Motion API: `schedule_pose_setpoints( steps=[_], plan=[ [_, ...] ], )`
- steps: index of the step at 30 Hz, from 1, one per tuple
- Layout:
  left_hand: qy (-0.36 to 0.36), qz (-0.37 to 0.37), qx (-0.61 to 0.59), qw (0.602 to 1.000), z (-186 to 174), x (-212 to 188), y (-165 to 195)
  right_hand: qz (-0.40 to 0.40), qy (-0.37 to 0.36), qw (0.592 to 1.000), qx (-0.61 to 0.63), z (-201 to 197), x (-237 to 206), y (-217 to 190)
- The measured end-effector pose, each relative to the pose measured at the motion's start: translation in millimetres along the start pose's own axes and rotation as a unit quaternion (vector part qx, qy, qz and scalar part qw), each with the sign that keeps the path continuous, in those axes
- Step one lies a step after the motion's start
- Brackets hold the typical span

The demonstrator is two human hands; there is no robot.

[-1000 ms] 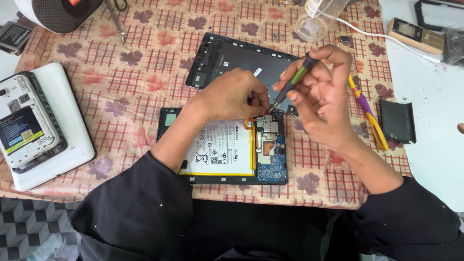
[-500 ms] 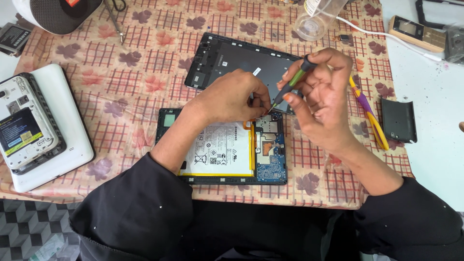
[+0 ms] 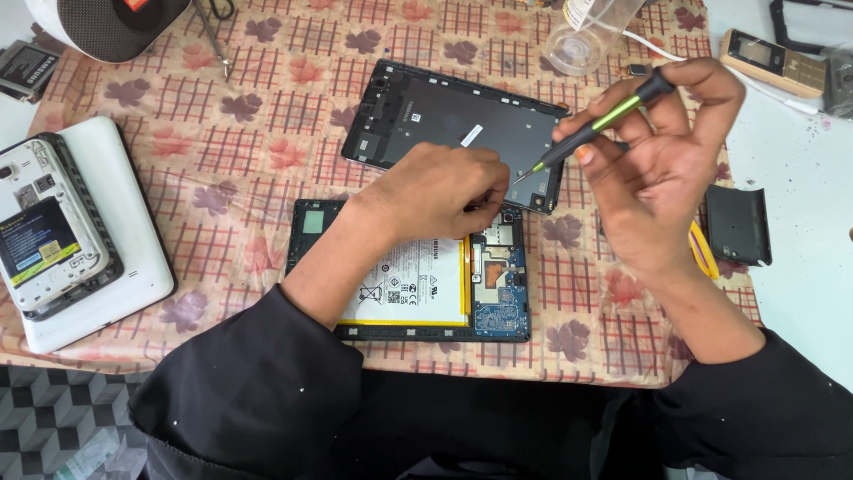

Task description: The person uses a screwdriver to unscrew and remove components from an opened tablet, lifting the motherboard out of the casing. They then brush the board and internal parts with a toothbrush and press the board back into the tablet body by hand.

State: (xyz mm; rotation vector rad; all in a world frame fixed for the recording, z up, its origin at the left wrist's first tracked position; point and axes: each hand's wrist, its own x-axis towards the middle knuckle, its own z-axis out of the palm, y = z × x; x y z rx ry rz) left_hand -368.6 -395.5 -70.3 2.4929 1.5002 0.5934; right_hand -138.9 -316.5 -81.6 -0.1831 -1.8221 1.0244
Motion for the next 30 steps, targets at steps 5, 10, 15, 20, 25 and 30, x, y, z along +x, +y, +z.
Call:
schedule_pose_setpoints(
  steps=[5,10,15,20,25,30],
  plan=[
    [0.076,0.001,-0.018,0.997,0.5,0.5,-4.1,0.014,0.022,1.0,0.004,-1.9,-3.5,-1.3],
    [0.15,-0.008,0.04,0.988,0.1,-0.3,-12.6,0.039,0.028,0.999,0.025,13.0,-5.4,-4.9],
    [0.201,-0.022,0.078,0.976,5.2,-0.5,-17.6,-0.016,-0.033,0.999,-0.006,33.2,-12.8,-3.1],
    [0.199,-0.017,0.092,0.976,4.1,-1.2,-18.7,-0.016,-0.053,0.998,-0.031,39.2,-18.5,-1.6],
    [0.124,-0.051,0.1,0.986,-9.3,-7.0,-16.2,-0.033,-0.067,0.995,-0.059,42.1,-13.8,2.0],
    [0.004,-0.115,0.022,0.993,-21.9,-7.8,-9.1,-0.031,-0.083,0.994,-0.059,43.7,-11.2,1.7]
  ],
)
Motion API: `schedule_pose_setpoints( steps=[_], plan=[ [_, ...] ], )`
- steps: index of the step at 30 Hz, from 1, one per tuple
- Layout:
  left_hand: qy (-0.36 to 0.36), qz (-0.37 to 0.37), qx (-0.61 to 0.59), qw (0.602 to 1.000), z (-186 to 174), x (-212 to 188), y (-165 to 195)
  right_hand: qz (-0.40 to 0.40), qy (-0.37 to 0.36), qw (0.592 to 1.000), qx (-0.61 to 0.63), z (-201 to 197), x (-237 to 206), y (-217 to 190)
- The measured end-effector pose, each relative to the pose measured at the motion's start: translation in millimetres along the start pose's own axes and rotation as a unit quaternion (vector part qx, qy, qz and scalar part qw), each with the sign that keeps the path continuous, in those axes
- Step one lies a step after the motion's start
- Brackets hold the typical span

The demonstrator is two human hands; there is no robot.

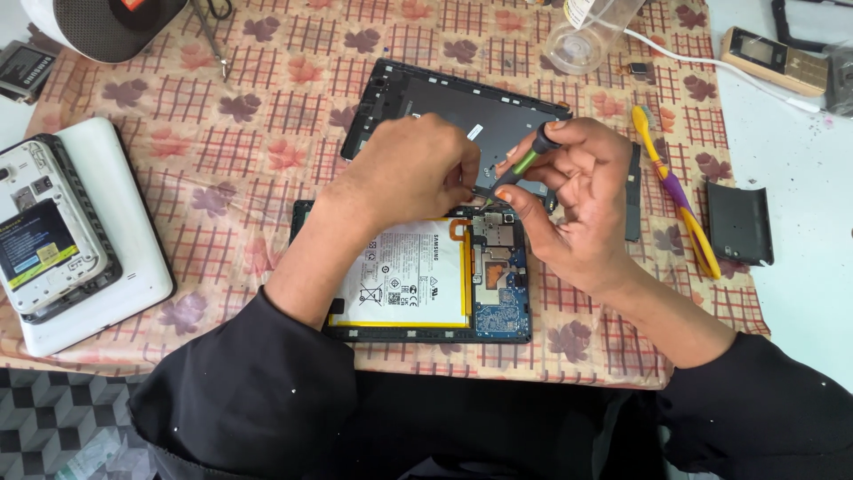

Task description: The person uses a screwdriver to unscrew and remove components from an opened tablet, lifting the motherboard out of the casing. They then brush the board and internal parts with a toothbrush and press the board back into the tablet body by hand.

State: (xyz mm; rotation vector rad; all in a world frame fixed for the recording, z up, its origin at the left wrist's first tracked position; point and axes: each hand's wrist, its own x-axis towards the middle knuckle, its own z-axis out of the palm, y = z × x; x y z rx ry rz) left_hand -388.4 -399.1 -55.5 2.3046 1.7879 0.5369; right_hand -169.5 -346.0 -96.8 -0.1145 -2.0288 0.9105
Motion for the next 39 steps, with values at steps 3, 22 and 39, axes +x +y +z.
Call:
schedule_pose_setpoints(
  steps=[3,22,39],
  plan=[
    [-0.026,0.018,-0.034,0.999,-4.1,-0.4,1.6,0.009,0.001,1.0,0.008,-0.6,2.1,0.9],
    [-0.024,0.03,-0.038,0.999,-1.5,-1.1,-4.0,0.005,0.016,1.0,-0.013,3.2,2.0,1.5],
    [-0.048,-0.011,-0.045,0.998,-5.1,-2.0,-5.4,0.046,-0.019,0.997,0.064,3.9,30.1,-0.9]
  ],
)
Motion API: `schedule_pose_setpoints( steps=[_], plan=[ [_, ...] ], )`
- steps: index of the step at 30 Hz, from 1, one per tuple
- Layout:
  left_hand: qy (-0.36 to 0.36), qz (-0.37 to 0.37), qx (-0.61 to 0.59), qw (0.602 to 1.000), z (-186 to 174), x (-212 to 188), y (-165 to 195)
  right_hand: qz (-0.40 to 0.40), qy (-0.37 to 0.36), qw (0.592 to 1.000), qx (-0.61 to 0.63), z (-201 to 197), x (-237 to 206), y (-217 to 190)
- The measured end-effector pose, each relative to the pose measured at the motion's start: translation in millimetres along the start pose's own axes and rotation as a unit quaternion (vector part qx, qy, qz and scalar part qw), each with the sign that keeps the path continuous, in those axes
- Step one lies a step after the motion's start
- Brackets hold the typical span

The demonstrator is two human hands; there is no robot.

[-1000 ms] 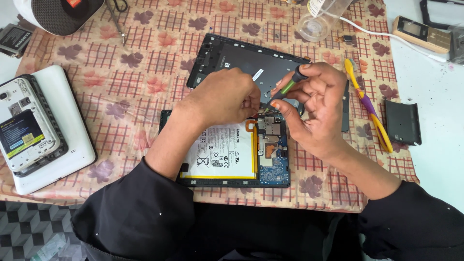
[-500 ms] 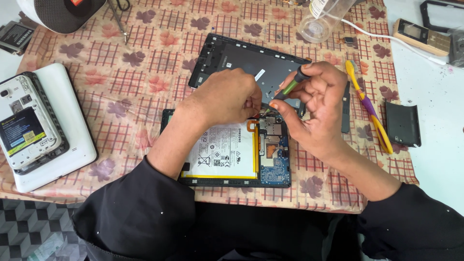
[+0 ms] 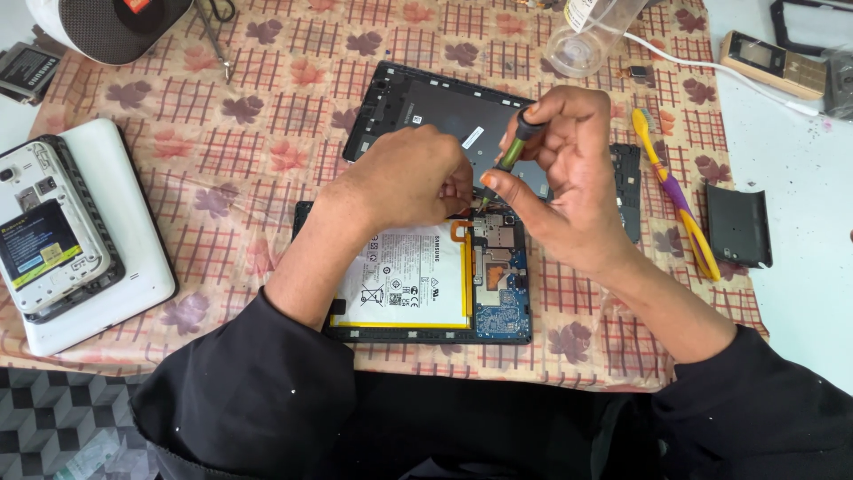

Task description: The person uses a screwdriver to unscrew and remove components from an opened tablet, lifting the motherboard out of the casing. They then brush the board and internal parts with a toothbrush and press the board back into the tablet body by hand.

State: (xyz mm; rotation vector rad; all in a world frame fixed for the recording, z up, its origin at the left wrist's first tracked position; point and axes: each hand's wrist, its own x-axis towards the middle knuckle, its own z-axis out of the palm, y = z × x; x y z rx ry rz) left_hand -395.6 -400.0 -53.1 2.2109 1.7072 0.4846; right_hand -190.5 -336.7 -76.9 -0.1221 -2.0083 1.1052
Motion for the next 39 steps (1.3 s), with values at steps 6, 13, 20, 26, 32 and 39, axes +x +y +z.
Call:
schedule_pose_setpoints(
  steps=[6,13,20,26,32,39],
  plan=[
    [-0.011,-0.011,0.005,1.0,0.1,0.7,-1.8,-0.014,-0.049,0.997,0.049,-0.9,1.2,0.1],
    [-0.006,-0.005,0.0,1.0,0.5,1.3,-3.7,-0.011,-0.046,0.997,0.056,-7.8,5.3,4.1],
    [-0.004,-0.005,0.001,1.0,2.1,2.0,-2.7,0.053,-0.026,0.995,0.08,-11.3,13.6,-3.1],
    [-0.004,-0.007,0.002,1.0,0.0,1.7,-1.7,0.015,-0.063,0.997,0.049,-12.2,10.6,4.4],
    [-0.008,-0.015,0.0,1.0,-0.2,0.9,-0.7,-0.029,-0.057,0.998,-0.011,-6.3,6.9,2.2],
    [-0.013,-0.026,-0.001,1.0,-1.5,0.4,0.7,-0.103,-0.101,0.979,-0.147,-9.7,13.6,-6.4]
  ],
)
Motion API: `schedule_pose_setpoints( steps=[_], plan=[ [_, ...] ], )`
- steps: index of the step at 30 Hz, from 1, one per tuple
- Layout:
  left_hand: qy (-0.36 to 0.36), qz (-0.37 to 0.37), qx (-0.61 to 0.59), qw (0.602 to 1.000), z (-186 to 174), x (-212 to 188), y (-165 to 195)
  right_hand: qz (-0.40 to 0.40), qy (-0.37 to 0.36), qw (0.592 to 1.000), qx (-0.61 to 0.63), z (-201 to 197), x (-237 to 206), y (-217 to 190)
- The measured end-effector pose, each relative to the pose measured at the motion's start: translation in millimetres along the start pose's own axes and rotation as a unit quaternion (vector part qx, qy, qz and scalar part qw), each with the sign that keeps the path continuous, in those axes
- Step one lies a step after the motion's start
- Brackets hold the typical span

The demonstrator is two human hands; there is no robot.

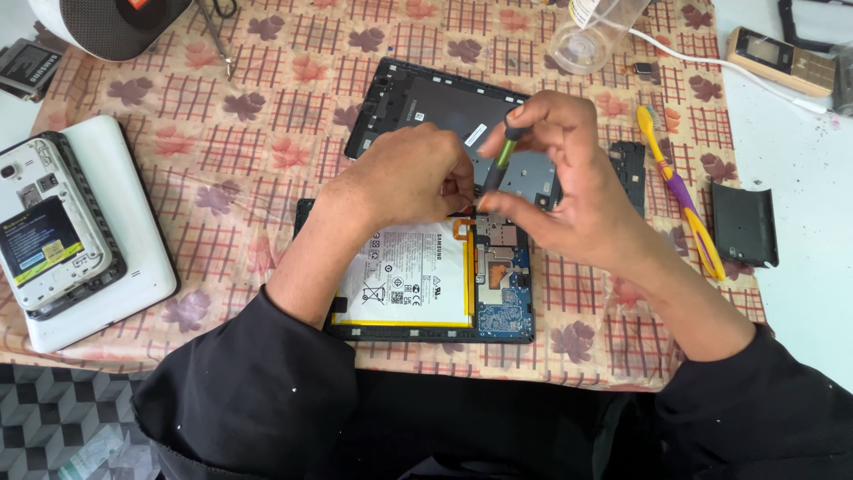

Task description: The person uses a screwdriver to unscrew and remove components from an opened tablet, lifting the motherboard out of the casing. They then brush the board and internal parts with a toothbrush and press the board back into the tablet body by hand.

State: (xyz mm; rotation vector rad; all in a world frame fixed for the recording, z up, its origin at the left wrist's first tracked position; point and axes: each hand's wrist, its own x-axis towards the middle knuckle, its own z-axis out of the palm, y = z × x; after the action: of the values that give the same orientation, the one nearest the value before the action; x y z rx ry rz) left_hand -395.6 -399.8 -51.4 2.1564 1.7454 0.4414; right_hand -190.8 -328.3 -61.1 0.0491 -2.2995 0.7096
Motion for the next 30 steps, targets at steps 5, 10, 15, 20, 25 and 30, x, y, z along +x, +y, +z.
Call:
schedule_pose_setpoints(
  steps=[5,10,15,20,25,30],
  plan=[
    [-0.001,-0.007,-0.001,1.0,-0.2,-0.2,2.8,0.144,0.047,0.968,0.201,-1.2,-10.0,7.2],
    [0.006,-0.001,-0.007,1.0,0.2,-1.2,1.3,0.108,0.054,0.98,0.158,-2.0,-13.4,9.8],
    [0.002,-0.004,-0.007,1.0,1.3,0.0,0.9,0.112,0.026,0.98,0.162,-0.4,-8.1,3.0],
    [0.0,-0.005,-0.01,1.0,0.7,-0.3,2.3,0.118,0.061,0.979,0.155,0.3,-3.4,-3.0],
    [0.003,-0.005,-0.013,1.0,0.6,-1.2,1.7,0.061,0.062,0.992,0.09,1.1,-4.3,-3.6],
    [0.003,-0.007,-0.007,1.0,1.7,0.6,1.6,0.161,0.076,0.953,0.244,1.6,-3.4,1.6]
  ],
)
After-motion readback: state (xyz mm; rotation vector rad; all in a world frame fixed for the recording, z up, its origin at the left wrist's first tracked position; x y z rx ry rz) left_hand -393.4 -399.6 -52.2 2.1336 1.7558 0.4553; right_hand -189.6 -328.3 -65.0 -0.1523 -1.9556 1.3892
